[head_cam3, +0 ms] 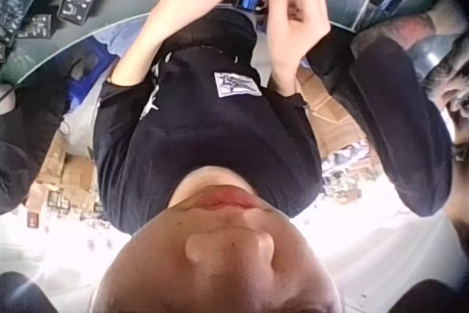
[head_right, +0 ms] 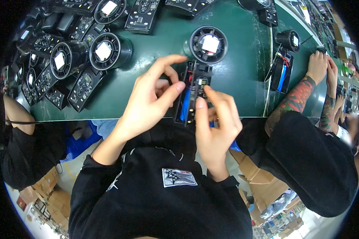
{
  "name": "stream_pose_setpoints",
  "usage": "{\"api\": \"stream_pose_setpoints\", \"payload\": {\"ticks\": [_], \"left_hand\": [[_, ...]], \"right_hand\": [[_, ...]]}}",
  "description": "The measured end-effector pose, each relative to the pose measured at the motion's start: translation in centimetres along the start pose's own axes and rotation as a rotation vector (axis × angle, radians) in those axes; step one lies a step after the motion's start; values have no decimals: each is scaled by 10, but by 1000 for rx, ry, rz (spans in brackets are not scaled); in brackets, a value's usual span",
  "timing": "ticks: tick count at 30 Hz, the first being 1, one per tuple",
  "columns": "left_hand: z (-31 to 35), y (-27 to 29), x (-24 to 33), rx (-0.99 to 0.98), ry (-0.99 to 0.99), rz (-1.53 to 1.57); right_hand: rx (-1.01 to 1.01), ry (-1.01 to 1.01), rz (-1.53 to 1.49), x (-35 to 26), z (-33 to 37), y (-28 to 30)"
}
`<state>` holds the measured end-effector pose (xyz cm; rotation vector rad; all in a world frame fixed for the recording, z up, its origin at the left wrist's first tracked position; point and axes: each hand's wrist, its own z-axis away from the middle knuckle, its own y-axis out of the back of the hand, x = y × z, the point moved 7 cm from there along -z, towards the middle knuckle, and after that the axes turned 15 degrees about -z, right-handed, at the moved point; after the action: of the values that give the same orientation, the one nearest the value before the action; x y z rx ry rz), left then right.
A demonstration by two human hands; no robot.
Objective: The person is manually assembling internal components of handheld electronic devices, fitting PCBs and wires into plastic housings.
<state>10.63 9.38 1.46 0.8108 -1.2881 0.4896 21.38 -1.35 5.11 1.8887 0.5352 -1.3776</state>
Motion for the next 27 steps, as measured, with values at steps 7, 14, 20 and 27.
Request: {"api": "stream_pose_setpoints", "payload": {"ticks": [7, 14, 20, 27], "left_hand": [[4, 1, 12, 125, -135, -92], [6, -3, 10, 124, -226, -210], [11, -6, 13, 137, -189, -369], [15, -4, 17, 163, -223, -433]], "right_hand": [[54, -277, -290, 25, 0, 8], [-40, -257, -187, 24, 0, 7], [-45, -272, -59, 19, 0, 6], [-137, 4, 204, 0, -12, -8]]}}
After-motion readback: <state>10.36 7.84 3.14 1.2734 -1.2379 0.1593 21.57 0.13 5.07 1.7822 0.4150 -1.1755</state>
